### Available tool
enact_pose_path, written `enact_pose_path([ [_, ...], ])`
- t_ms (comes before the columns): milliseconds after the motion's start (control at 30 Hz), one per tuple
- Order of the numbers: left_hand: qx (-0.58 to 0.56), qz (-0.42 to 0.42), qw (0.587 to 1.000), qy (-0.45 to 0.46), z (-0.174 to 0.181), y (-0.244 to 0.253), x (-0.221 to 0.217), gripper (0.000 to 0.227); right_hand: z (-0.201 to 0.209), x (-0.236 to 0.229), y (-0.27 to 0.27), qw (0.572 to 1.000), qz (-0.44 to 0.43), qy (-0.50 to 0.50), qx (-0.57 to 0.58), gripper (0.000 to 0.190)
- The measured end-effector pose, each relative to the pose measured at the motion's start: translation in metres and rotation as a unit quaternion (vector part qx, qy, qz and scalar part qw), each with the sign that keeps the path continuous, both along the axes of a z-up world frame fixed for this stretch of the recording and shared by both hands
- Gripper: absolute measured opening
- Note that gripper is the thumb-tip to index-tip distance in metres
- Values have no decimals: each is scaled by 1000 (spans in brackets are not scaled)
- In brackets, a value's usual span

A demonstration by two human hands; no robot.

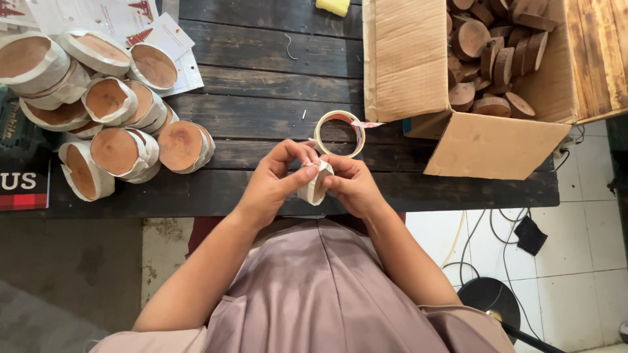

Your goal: The person repeatedly picks up small circular wooden discs from a cardboard box, wraps each one with a roll of masking tape, and places the finished items into a growing stack on the table.

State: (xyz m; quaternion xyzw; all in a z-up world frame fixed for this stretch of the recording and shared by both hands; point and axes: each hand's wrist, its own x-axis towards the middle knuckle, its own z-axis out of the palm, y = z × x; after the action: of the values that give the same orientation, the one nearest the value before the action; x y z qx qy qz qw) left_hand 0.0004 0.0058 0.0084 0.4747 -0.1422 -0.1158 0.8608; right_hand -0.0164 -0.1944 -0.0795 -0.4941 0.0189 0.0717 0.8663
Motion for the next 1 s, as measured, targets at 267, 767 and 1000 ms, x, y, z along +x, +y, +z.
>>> enact_pose_path([
  [267, 60, -212, 967, 127, 3, 9, 4, 53, 17, 5, -19, 980, 68, -147, -115, 30],
  [767, 600, 259, 701, -284, 21, 95, 9, 71, 74, 5, 19, 821, 11, -371, -433, 36],
  [1000, 791, 300, 439, -301, -18, 125, 36, 54, 66, 3, -1, 855, 0, -325, -405, 17],
])
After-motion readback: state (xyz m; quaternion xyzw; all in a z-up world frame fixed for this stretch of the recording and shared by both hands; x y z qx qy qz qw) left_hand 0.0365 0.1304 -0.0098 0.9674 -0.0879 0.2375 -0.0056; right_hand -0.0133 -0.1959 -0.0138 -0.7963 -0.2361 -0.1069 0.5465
